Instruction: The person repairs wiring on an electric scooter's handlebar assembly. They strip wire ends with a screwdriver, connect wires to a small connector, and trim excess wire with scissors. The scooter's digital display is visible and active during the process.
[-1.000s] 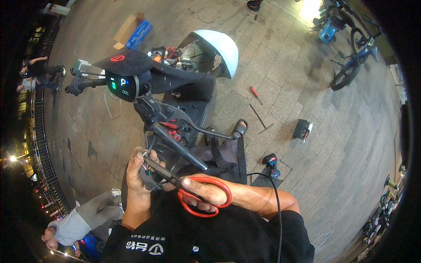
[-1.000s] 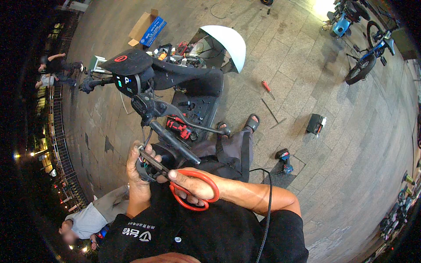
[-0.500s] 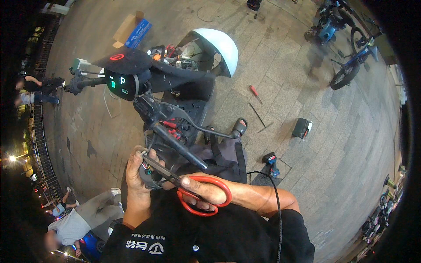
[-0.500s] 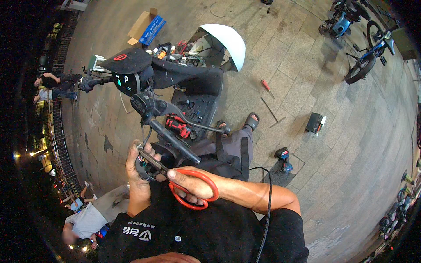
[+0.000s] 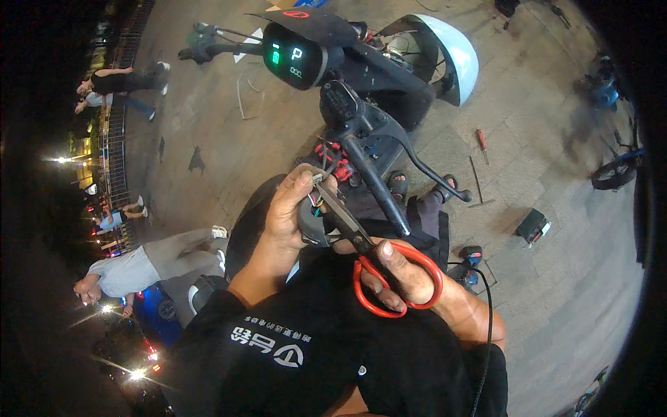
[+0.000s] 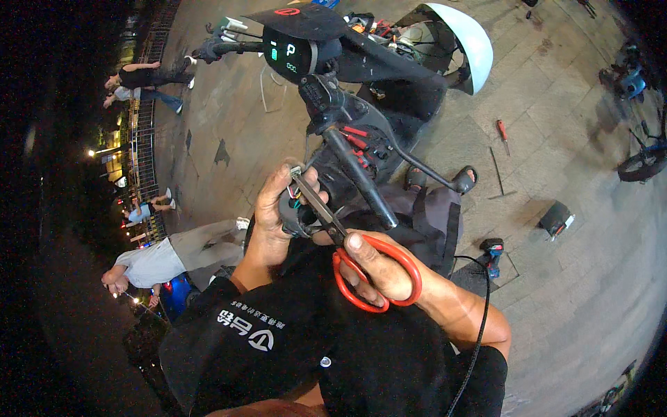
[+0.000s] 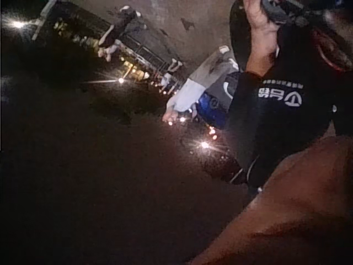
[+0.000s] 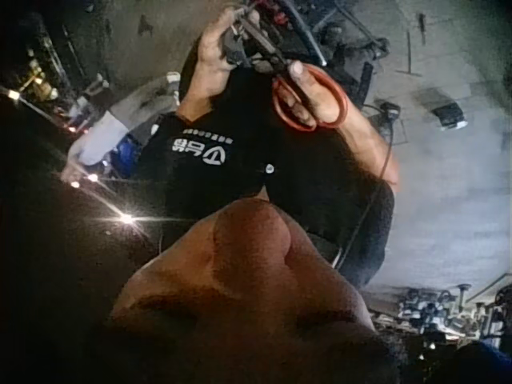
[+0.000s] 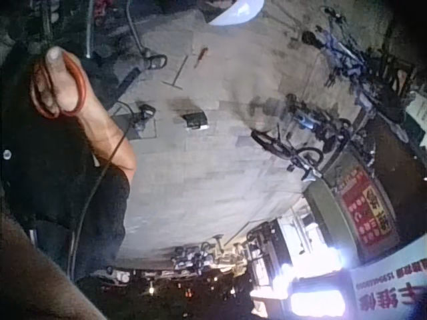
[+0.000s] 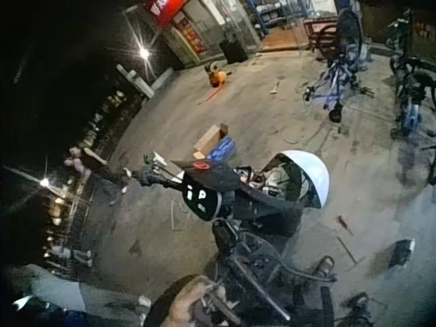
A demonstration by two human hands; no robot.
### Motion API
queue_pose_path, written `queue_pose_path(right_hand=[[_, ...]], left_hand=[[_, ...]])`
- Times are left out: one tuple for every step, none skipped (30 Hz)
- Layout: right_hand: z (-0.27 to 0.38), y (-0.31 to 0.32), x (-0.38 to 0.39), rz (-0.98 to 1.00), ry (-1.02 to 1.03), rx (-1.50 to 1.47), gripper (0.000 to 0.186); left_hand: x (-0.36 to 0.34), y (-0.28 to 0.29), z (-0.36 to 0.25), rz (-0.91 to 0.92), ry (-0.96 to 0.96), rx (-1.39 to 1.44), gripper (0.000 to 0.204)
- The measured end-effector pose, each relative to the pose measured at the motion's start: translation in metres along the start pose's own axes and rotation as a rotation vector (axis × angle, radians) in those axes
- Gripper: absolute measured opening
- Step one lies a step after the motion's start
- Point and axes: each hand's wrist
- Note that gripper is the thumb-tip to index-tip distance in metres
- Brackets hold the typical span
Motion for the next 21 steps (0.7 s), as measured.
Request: queue_pose_path(right_hand=[[0.001,-0.001,0.001,-0.010,-0.008,0.009,0.060],[0.002,-0.001,0.001,-0.019,-0.015,0.018,0.059],[0.001,-0.001,0.002,-0.031,-0.024,0.014,0.060],[0.001,-0.001,0.003,-0.042,-0.034,0.009,0.060],[0.000,-0.002,0.003,-0.053,-0.043,0.005,0.060],[0.000,-0.002,0.004,-0.049,-0.037,0.009,0.060],[0.000,-0.002,0.004,-0.044,-0.031,0.013,0.060],[0.000,-0.002,0.004,-0.040,-0.025,0.017,0.060],[0.001,-0.003,0.004,-0.042,-0.022,0.019,0.060],[0.002,-0.004,0.003,-0.045,-0.020,0.021,0.060],[0.003,-0.005,0.003,-0.047,-0.017,0.023,0.060],[0.003,-0.005,0.003,-0.044,-0.014,0.022,0.060],[0.002,-0.004,0.004,-0.041,-0.012,0.021,0.061],[0.001,-0.003,0.004,-0.037,-0.009,0.019,0.061],[0.001,-0.002,0.004,-0.030,-0.010,0.030,0.062],[0.000,-0.001,0.004,-0.022,-0.011,0.040,0.062],[0.000,0.000,0.004,-0.014,-0.013,0.051,0.063],[-0.001,0.001,0.004,-0.015,-0.018,0.041,0.063],[-0.003,0.001,0.004,-0.017,-0.024,0.032,0.064],[-0.004,0.002,0.004,-0.018,-0.030,0.022,0.064],[-0.004,0.002,0.004,-0.020,-0.041,0.002,0.064]], left_hand=[[-0.001,-0.001,0.001,0.012,0.004,0.018,0.022],[-0.001,-0.001,0.001,0.024,0.008,0.035,0.022],[-0.002,0.000,0.002,0.040,0.006,0.041,0.022],[-0.003,0.002,0.004,0.056,0.004,0.048,0.022],[-0.003,0.004,0.004,0.072,0.002,0.054,0.023],[-0.004,0.005,0.004,0.080,0.005,0.061,0.022],[-0.004,0.006,0.005,0.088,0.009,0.068,0.022],[-0.004,0.006,0.005,0.096,0.012,0.075,0.021],[-0.003,0.006,0.005,0.086,0.016,0.077,0.021],[-0.002,0.006,0.005,0.077,0.020,0.080,0.020],[-0.001,0.006,0.004,0.067,0.023,0.082,0.019],[-0.002,0.007,0.005,0.076,0.027,0.079,0.019],[-0.002,0.010,0.005,0.085,0.029,0.076,0.019],[-0.003,0.012,0.006,0.094,0.032,0.073,0.019],[-0.002,0.011,0.005,0.085,0.037,0.066,0.019],[-0.002,0.009,0.004,0.075,0.042,0.060,0.019],[-0.002,0.008,0.004,0.066,0.047,0.053,0.019],[-0.001,0.007,0.003,0.070,0.041,0.067,0.019],[-0.001,0.005,0.004,0.074,0.035,0.080,0.018],[-0.001,0.003,0.004,0.078,0.029,0.093,0.017],[-0.001,0.003,0.004,0.079,0.028,0.092,0.017]])
Point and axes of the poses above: each hand's wrist, its own x-axis away from the middle knuckle, its own y-axis out of the back of the hand, z = x × y, and after that the axes turned 8 degrees about y, right-handed
